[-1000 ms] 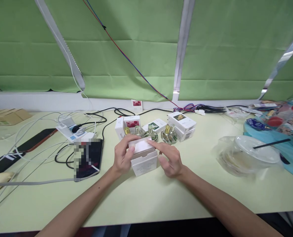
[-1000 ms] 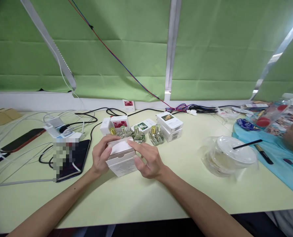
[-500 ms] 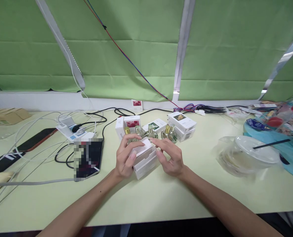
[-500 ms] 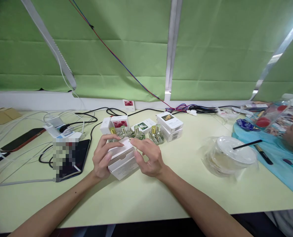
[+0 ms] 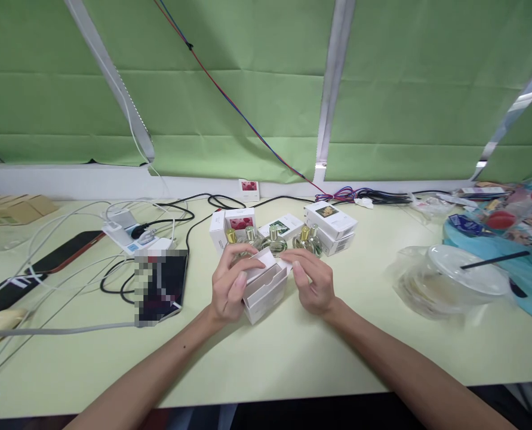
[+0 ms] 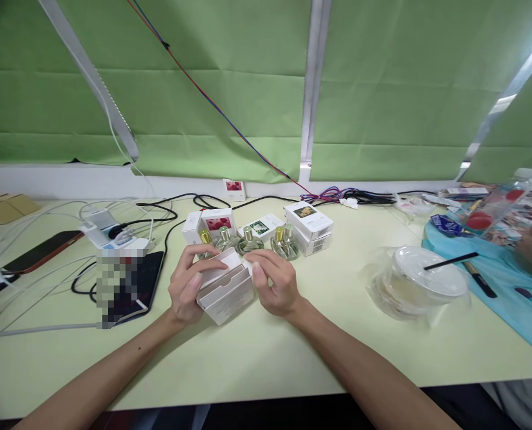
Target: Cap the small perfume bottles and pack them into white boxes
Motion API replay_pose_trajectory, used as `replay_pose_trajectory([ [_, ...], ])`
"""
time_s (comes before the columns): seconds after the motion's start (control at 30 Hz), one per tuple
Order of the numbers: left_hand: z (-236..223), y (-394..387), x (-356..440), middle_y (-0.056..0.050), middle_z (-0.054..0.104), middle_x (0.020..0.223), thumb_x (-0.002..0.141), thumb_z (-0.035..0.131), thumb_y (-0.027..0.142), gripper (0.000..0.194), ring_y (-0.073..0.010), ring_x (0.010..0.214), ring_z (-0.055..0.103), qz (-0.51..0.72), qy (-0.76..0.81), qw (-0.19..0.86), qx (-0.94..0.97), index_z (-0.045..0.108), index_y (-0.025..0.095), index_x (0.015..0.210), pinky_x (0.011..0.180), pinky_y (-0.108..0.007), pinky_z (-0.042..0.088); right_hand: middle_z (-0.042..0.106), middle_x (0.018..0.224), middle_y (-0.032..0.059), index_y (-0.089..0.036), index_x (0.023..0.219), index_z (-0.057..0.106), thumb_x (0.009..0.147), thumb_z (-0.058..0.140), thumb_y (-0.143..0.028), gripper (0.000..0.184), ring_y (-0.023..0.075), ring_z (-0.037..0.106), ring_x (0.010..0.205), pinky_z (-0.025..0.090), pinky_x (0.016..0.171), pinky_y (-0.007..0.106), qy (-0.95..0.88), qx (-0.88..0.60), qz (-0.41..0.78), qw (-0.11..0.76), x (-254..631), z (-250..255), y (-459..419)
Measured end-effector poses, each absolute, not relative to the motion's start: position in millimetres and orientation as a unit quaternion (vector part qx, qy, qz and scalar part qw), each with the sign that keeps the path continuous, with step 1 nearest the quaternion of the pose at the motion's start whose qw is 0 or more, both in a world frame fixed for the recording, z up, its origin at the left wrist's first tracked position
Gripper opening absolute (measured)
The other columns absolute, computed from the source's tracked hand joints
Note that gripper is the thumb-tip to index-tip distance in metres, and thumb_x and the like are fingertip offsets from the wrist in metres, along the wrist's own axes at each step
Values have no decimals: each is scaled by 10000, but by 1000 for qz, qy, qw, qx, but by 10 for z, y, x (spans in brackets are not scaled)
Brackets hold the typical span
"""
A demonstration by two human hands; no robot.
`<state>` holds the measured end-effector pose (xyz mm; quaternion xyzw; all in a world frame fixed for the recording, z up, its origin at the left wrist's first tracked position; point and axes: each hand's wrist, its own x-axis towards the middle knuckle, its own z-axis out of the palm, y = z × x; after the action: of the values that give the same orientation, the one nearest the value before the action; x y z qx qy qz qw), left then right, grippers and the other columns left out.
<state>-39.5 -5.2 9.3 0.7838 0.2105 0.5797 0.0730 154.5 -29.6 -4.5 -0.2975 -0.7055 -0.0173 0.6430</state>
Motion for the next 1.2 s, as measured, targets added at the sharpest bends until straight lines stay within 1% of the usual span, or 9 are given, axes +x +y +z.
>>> replay_pose_trajectory([
  [0.1, 81, -51, -395, -126, 588, 1079, 999, 340, 318, 421, -253, 961, 599, 580, 205, 76, 785, 728, 160, 960, 803, -409, 523, 758, 897, 113, -164, 990, 729, 992, 404, -144, 325, 221, 731, 878, 605, 758, 364, -702, -302, 0, 645, 1547, -31, -290],
  [0.3, 50, -49, -403, -134, 603, 1080, 994, 333, 343, 418, -275, 974, 597, 580, 213, 65, 783, 719, 182, 974, 838, -460, 518, 751, 865, 105, -161, 952, 726, 1010, 400, -174, 332, 212, 720, 825, 579, 732, 342, -708, -313, 33, 632, 1537, -37, -282],
  [0.43, 60, -53, -403, -137, 598, 1087, 995, 319, 363, 435, -269, 971, 595, 573, 216, 61, 788, 711, 175, 990, 847, -452, 512, 738, 819, 84, -155, 955, 720, 1020, 403, -181, 325, 181, 702, 728, 556, 664, 297, -711, -317, 53, 625, 1532, -54, -278],
  [0.53, 75, -59, -404, -137, 585, 1103, 990, 328, 376, 425, -271, 989, 591, 565, 213, 54, 795, 701, 172, 1008, 863, -450, 506, 709, 754, 62, -152, 952, 721, 1034, 392, -202, 343, 163, 670, 653, 532, 626, 284, -712, -330, 56, 617, 1540, -70, -280],
  [0.77, 113, -64, -377, -154, 525, 1168, 979, 340, 409, 411, -303, 1065, 563, 532, 176, 36, 828, 640, 184, 1146, 873, -484, 504, 684, 698, 43, -153, 971, 751, 1064, 356, -301, 432, 151, 621, 579, 512, 581, 278, -705, -358, 71, 608, 1586, -107, -262],
  [0.87, 119, -66, -350, -160, 512, 1176, 951, 391, 423, 404, -319, 1090, 558, 519, 159, 26, 839, 603, 184, 1198, 878, -495, 509, 635, 633, 21, -170, 975, 765, 1076, 320, -342, 488, 153, 602, 555, 515, 590, 288, -698, -372, 88, 606, 1607, -107, -259],
  [0.93, 113, -70, -335, -161, 505, 1187, 908, 460, 411, 402, -326, 1101, 557, 512, 155, 21, 845, 571, 189, 1224, 892, -511, 509, 601, 605, 11, -178, 969, 771, 1078, 306, -368, 513, 158, 599, 557, 520, 601, 297, -691, -377, 101, 608, 1619, -105, -260],
  [1.07, 99, -78, -318, -161, 478, 1208, 805, 593, 350, 492, -339, 1154, 536, 494, 150, 28, 856, 520, 194, 1265, 921, -524, 504, 569, 583, 3, -180, 950, 767, 1075, 311, -410, 526, 170, 603, 564, 531, 632, 322, -671, -385, 131, 620, 1638, -104, -266],
  [1.2, 106, -75, -309, -160, 475, 1221, 775, 645, 315, 553, -335, 1169, 530, 487, 151, 46, 859, 497, 198, 1295, 945, -532, 498, 493, 475, -23, -185, 947, 764, 1066, 327, -467, 534, 190, 607, 548, 537, 651, 342, -656, -392, 161, 624, 1646, -112, -270],
])
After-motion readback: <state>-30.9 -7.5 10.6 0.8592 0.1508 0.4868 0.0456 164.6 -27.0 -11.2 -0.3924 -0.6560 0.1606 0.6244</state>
